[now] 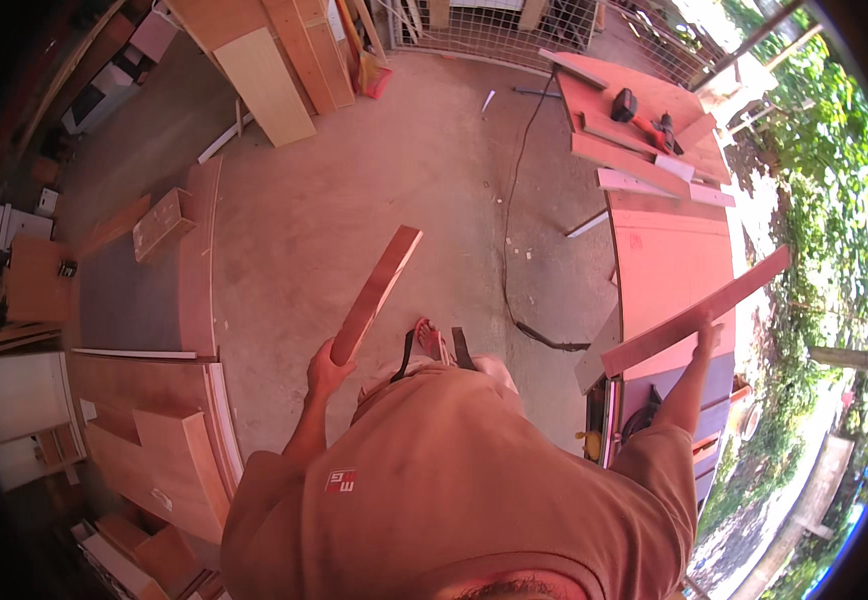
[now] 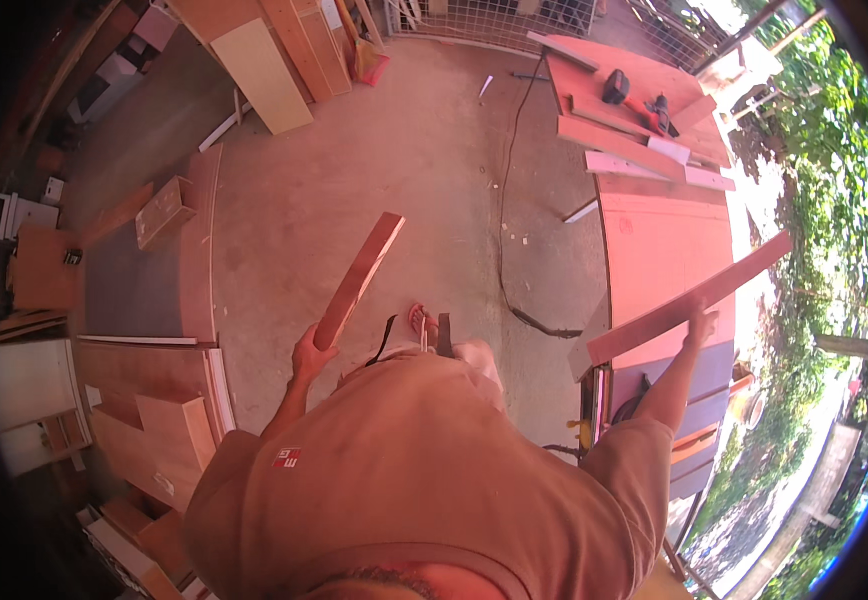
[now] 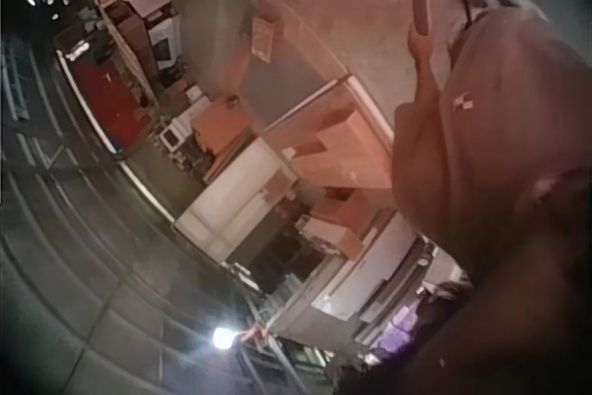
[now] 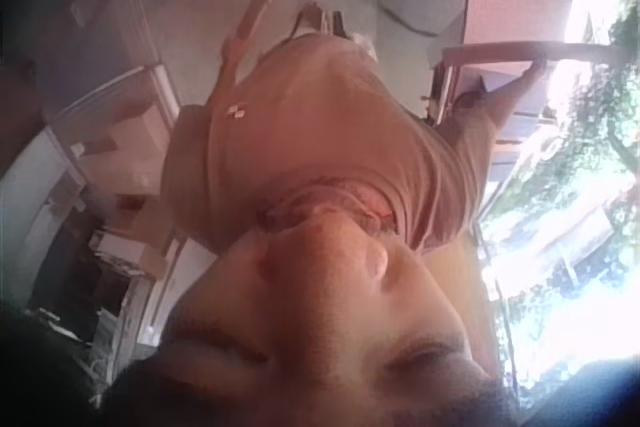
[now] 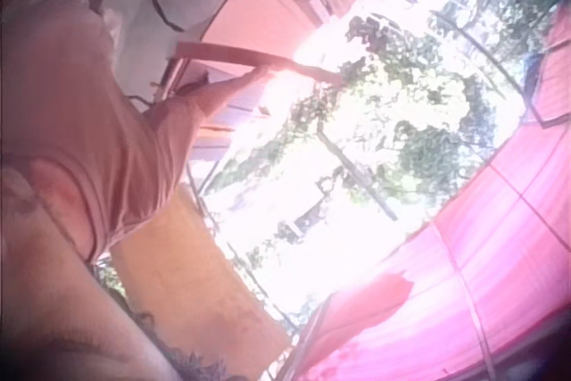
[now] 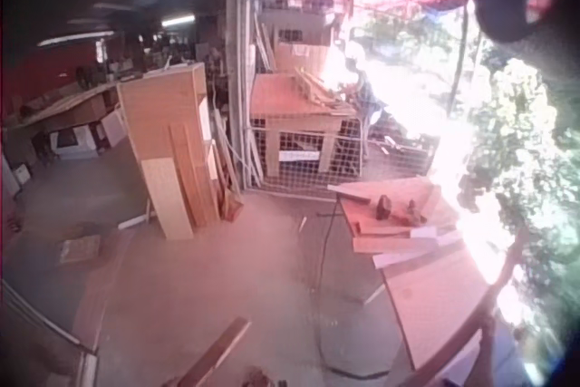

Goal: The person measures and marks a wooden plank, cuts it on a table saw, drills holes, and assembles the pieces with screws. They handle wood pieces, a metal ruler, a marker, a table saw, a drill, and screws.

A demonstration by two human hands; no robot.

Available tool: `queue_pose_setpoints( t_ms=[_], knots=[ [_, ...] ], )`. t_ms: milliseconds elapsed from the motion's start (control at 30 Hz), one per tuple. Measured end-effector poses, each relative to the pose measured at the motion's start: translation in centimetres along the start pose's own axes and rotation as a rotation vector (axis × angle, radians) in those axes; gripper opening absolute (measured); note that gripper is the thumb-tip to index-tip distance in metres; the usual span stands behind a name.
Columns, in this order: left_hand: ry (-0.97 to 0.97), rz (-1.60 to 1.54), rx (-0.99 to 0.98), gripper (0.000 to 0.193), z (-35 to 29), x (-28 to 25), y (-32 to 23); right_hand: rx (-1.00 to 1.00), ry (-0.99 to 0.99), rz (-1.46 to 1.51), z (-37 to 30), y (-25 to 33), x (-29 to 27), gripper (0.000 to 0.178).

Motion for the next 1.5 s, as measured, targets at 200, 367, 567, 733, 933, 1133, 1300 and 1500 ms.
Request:
queue_pose_setpoints(
  t_ms=[200, 367, 567, 733, 933, 1133, 1300, 1500],
  knots=[
    [-0.250, -0.229, 0.162, 0.087, 1.0, -4.6, -6.3, 0.242, 0.063, -0.299, -6.1, -3.3, 18.9, 0.096],
    [-0.288, -0.417, 0.152, 0.090, 5.3, -7.9, -9.8, 0.354, 0.111, -0.265, -8.7, -1.2, 17.0, 0.089],
    [-0.231, -0.473, 0.174, 0.089, 16.2, -10.7, -14.2, 0.112, -0.363, -0.318, -11.4, 11.3, 18.6, 0.075],
    [-0.173, -0.531, 0.163, 0.087, 24.4, -14.2, -18.6, -0.382, 0.103, 0.505, -19.9, 40.0, 33.0, 0.032],
    [-0.090, -0.677, 0.063, 0.090, 26.8, -18.0, -19.5, -0.882, 1.524, 0.955, -45.7, 76.7, 36.0, 0.070],
    [0.049, -0.973, -0.069, 0.089, 25.3, -18.4, -16.2, -1.172, 1.838, 0.823, -63.1, 87.6, 33.0, 0.087],
    [0.006, -1.101, -0.127, 0.091, 25.2, -19.6, -10.7, -1.227, 1.829, 0.742, -73.1, 89.0, 36.5, 0.078],
    [0.004, -1.200, -0.134, 0.098, 30.0, -25.2, -3.0, -1.239, 1.802, 0.618, -82.4, 93.2, 42.1, 0.068]
  ],
)
Point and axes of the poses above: each hand's wrist, its own z-axis towards the middle knuckle, its own x-axis out of the palm, y = z × x, the point moved 8 cm from there along z, towards the middle knuckle, and after that the axes turned 2 degrees about -x, right-handed, at the moved point
